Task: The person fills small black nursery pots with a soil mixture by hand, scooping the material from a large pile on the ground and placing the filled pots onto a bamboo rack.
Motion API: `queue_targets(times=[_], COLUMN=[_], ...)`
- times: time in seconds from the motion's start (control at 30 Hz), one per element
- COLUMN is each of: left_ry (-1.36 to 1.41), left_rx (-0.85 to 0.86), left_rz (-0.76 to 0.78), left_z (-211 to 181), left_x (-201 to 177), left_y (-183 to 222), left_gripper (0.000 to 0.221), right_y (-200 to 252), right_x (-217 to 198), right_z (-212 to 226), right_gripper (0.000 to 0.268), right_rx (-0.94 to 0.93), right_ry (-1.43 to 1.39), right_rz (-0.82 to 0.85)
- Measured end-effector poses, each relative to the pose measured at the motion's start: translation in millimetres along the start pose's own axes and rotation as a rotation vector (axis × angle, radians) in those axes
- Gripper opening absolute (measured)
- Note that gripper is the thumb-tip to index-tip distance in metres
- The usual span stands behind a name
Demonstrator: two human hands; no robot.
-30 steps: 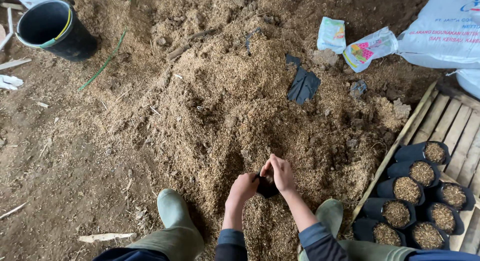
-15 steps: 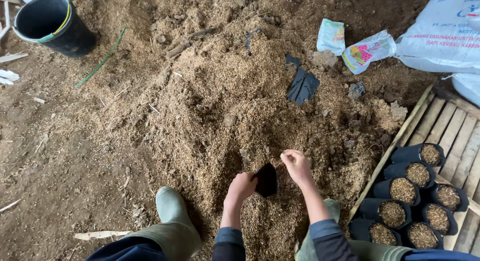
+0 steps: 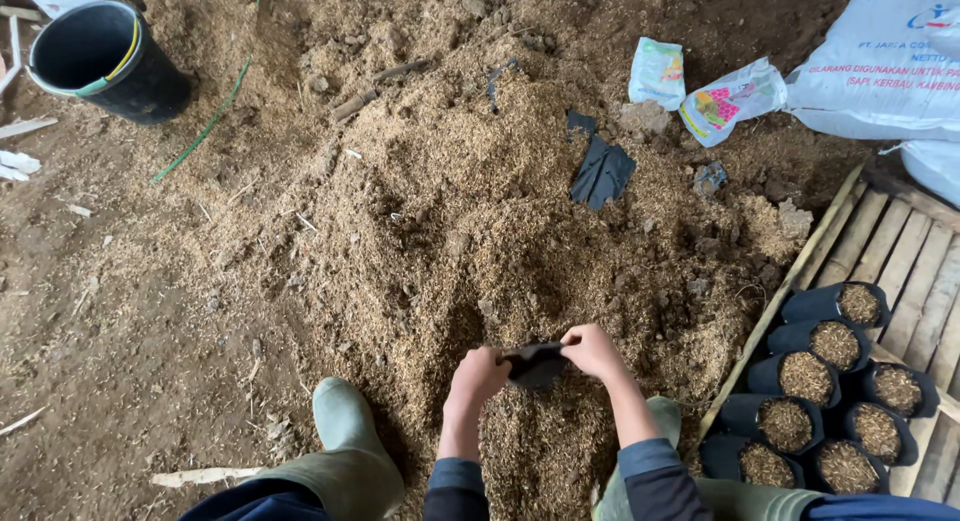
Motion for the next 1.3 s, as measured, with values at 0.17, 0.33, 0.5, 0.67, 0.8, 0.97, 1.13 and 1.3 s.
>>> queue_targets(times=[0.17,0.33,0.5,0.67,0.8,0.97,1.13,1.3], left_ry=[0.007,-0.034,0.078,0.095,0.079,0.020,0.035,0.024], left_rx=[-0.002,0.036,0.213,0.190,0.200,0.317,0.305,0.265], left_rz=[-0.016,-0.024,-0.135,-0.069,-0.124,-0.235,-0.389,-0.407], left_z=[-1.4,-24.7,-12.4,-11.7,-9.5,-34.9,-34.4,-35.6], left_x=[-2.7,-26.4,-3.5,-5.5,-8.5,-15.1,-13.7,-17.0], left_y=[-1.6,22.9,-14.0,-7.2,-8.2,1.7,-7.5,-6.9], left_gripper=[0.022,0.033,0.012,0.014,0.021,0.027,0.016,0.023], right_y=[8.8,9.3,15.2,-0.1,8.6,19.7,-22.1,-85.7], right_x=[-6.2,-16.9,-19.4,-10.0,-15.6,-20.5,-9.6,25.0], right_z=[7.3,14.0,33.3,12.3,23.5,35.5,-6.5,-46.8], right_gripper=[0.022,0.034,0.014,0.015,0.016,0.020,0.029,0.031], right_rx=[0.014,-0.043,-0.116,-0.097,-0.072,-0.102,-0.037,-0.147], right_ry=[-0.210,-0.355,-0.169,-0.183,-0.198,-0.269,-0.506,-0.081], right_rz=[0.079,0.139,0.138,0.261,0.137,0.108,-0.095,-0.202])
Point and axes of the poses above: each hand's wrist, its own y-axis away from the middle knuckle, its own x-axis out of the palm, z = x × y, the point moved 3 cm from there along -y, towards the middle knuckle, and after that the axes turned 6 degrees about z, right-handed, at the moved point
